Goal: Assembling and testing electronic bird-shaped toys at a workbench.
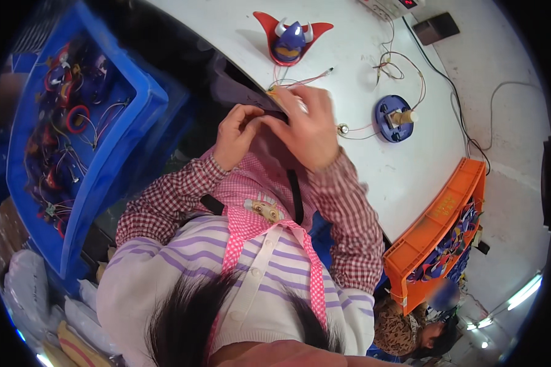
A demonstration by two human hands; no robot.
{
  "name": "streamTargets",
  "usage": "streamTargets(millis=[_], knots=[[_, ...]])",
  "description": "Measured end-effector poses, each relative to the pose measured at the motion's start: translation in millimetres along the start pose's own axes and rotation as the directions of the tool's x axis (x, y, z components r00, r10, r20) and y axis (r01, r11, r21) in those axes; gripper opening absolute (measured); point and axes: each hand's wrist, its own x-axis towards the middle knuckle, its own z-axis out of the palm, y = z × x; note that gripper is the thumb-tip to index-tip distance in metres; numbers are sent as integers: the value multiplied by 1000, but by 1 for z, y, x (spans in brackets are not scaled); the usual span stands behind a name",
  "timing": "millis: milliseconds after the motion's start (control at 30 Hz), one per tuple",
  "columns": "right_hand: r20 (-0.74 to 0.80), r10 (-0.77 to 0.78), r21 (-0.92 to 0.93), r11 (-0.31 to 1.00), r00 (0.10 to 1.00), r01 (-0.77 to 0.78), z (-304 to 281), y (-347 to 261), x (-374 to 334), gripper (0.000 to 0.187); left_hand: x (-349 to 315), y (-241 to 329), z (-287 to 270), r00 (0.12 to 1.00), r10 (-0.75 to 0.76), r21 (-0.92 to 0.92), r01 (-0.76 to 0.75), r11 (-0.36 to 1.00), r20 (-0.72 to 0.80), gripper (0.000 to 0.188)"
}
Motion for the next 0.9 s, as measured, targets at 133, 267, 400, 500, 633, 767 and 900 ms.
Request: streamTargets(millis=[133, 267, 400, 500, 633, 767, 900], knots=[[224, 202, -310, 942, 953, -127, 37, 7, 16, 42, 4, -4, -3, 999, 32, -19, -32, 999, -14, 18], [238, 187, -245, 961, 953, -127, 42, 24, 15, 32, -3, -12, -9, 993, -112, -106, 107, 989, -42, 18], [187, 148, -256, 962, 971, -97, 46, 22, 19, 24, -2, -11, -6, 999, -45, -57, 45, 997, -11, 18], [156, 163, -230, 965, 974, -125, 42, 23, 19, 20, -2, -12, -2, 1000, -9, -37, 9, 999, 7, 17], [124, 247, -124, 965, 961, -232, 35, 25, 19, 17, -3, -11, 2, 999, 29, -17, -28, 999, 20, 16], [24, 69, -230, 971, 997, -62, 43, 32, 13, 12, -8, -1, 16, 984, 84, 143, -107, 984, 154, 15], [13, 56, -226, 973, 998, -51, 46, 34, 10, 11, -10, -1, 32, 948, 241, 137, -272, 952, 209, 15]])
